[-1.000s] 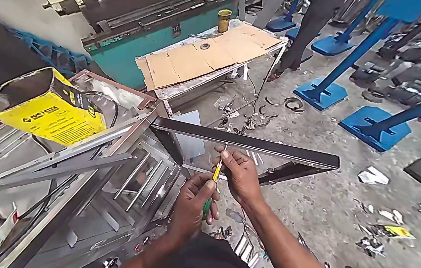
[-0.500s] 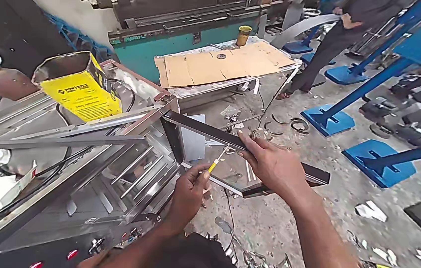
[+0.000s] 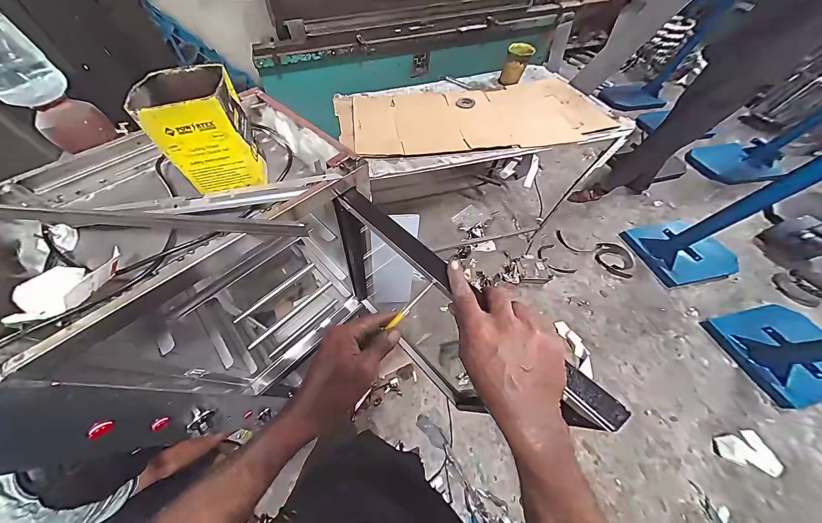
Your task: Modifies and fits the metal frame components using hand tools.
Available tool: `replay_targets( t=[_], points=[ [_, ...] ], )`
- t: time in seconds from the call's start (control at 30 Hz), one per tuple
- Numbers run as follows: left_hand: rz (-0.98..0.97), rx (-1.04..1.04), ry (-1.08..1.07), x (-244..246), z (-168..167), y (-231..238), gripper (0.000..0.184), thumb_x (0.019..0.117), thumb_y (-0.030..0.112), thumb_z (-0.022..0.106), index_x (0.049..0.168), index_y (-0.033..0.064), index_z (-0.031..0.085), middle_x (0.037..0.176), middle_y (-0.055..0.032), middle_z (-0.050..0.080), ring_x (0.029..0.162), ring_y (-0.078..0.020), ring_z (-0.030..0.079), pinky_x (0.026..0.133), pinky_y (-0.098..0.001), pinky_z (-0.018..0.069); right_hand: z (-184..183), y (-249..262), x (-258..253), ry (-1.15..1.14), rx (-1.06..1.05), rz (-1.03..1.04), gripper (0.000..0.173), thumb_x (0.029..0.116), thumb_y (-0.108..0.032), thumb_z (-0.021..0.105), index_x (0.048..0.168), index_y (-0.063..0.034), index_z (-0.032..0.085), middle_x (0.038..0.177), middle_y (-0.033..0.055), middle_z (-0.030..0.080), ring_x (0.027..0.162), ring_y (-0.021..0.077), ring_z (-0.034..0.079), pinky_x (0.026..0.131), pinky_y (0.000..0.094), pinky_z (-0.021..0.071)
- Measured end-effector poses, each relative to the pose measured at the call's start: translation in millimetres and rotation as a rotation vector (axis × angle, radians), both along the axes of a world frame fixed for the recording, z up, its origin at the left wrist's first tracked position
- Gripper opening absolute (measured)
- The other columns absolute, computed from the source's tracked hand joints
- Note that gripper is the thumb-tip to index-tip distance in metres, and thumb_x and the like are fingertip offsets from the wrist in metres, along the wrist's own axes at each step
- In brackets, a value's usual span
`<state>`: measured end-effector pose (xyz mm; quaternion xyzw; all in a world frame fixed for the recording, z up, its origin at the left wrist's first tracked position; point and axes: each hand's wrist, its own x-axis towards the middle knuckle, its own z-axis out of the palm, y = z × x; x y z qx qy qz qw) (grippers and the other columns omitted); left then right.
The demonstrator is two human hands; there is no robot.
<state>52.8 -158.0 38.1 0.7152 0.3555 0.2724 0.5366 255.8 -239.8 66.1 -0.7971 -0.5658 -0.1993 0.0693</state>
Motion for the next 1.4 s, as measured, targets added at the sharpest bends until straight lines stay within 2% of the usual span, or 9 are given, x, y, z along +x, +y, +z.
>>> replay_targets(
  t=[0.1,0.23,0.33,0.5,0.67,0.77,0.97,1.27,1.4],
  points=[
    [-0.093,-0.794,-0.32,-2,6,6,0.03,0.1072,0.021,0.052,0.13,0.0062,0.066,0.06,0.0025,0.044,0.038,-0.0036,0.034,0.033,-0.0175,0.0309,-1,0,-2,-0.006,0.013,-0.007,0.046,0.1074,-0.033,0.049,0.153,-0.0356,0.049,0.093,0.0149,0.065,0.07,0.0328,0.065,0.054,0.0436,0.0485],
    [-0.331,-1.491,-0.687,-8,-7,13,0.042,0.1099,0.035,0.042,0.135,0.0038,0.056,0.059,0.0034,0.044,0.036,-0.0018,0.038,0.033,-0.015,0.0356,1,0,-4,-0.002,0.003,-0.003,0.045,0.1075,-0.032,0.048,0.153,-0.0343,0.05,0.094,0.0159,0.066,0.072,0.0338,0.066,0.055,0.044,0.0498],
    [-0.283,-1.21,-0.521,-12,-3,15,0.031,0.108,0.024,0.049,0.132,0.0064,0.057,0.069,0.0005,0.052,0.04,-0.0016,0.042,0.035,-0.0139,0.0372,-2,-2,-6,0.006,-0.006,-0.008,0.044,0.1086,-0.035,0.045,0.152,-0.035,0.05,0.094,0.0162,0.067,0.072,0.0344,0.066,0.056,0.0447,0.0504],
    [0.012,-0.079,-0.094,-6,-2,5,0.032,0.0875,0.016,0.08,0.116,0.0063,0.069,0.096,-0.004,0.075,0.061,-0.0136,0.069,0.052,-0.0286,0.0616,2,0,-5,-0.008,-0.006,-0.025,0.046,0.1076,-0.037,0.046,0.153,-0.0373,0.049,0.094,0.0153,0.067,0.073,0.034,0.066,0.056,0.045,0.0509],
    [0.202,0.951,0.262,-7,-28,-6,0.033,0.106,0.032,0.054,0.124,0.0134,0.074,0.104,-0.0031,0.077,0.089,-0.0137,0.075,0.073,-0.0349,0.0628,-4,0,-7,-0.015,0.024,-0.027,0.044,0.1083,-0.04,0.045,0.152,-0.0365,0.05,0.095,0.0159,0.067,0.074,0.0353,0.067,0.056,0.0466,0.051],
    [0.132,0.743,0.218,-8,-20,-5,0.036,0.107,0.036,0.051,0.127,0.0151,0.073,0.093,-0.0006,0.075,0.076,-0.0106,0.071,0.064,-0.0313,0.0593,-6,0,-8,-0.023,0.04,-0.032,0.043,0.108,-0.039,0.046,0.151,-0.0362,0.051,0.095,0.0156,0.067,0.075,0.0352,0.067,0.057,0.0466,0.0508],
    [-0.24,-1.301,-0.534,-16,2,26,0.034,0.1104,0.027,0.04,0.123,0.0014,0.059,0.072,-0.0033,0.057,0.039,-0.0025,0.047,0.033,-0.0141,0.0401,-5,0,-10,-0.022,0.024,-0.037,0.044,0.1082,-0.039,0.045,0.152,-0.0367,0.05,0.096,0.0167,0.067,0.077,0.0357,0.067,0.059,0.047,0.0509],
    [-0.002,-0.379,-0.22,-11,-2,14,0.032,0.0808,0.005,0.085,0.106,-0.0026,0.067,0.086,-0.0147,0.073,0.06,-0.0217,0.07,0.053,-0.0333,0.0626,-5,-1,-13,-0.005,0.009,-0.041,0.047,0.1074,-0.037,0.048,0.155,-0.0363,0.046,0.095,0.0181,0.066,0.076,0.0367,0.066,0.059,0.0476,0.0511],
    [0.001,-0.337,-0.224,-13,-1,10,0.02,0.0968,0.011,0.071,0.111,-0.0023,0.073,0.088,-0.0148,0.076,0.064,-0.0225,0.073,0.056,-0.0335,0.0637,-5,-1,-11,-0.029,0.02,-0.034,0.046,0.1085,-0.038,0.045,0.154,-0.0363,0.047,0.094,0.0168,0.066,0.076,0.0357,0.066,0.059,0.0467,0.0505]
  ],
)
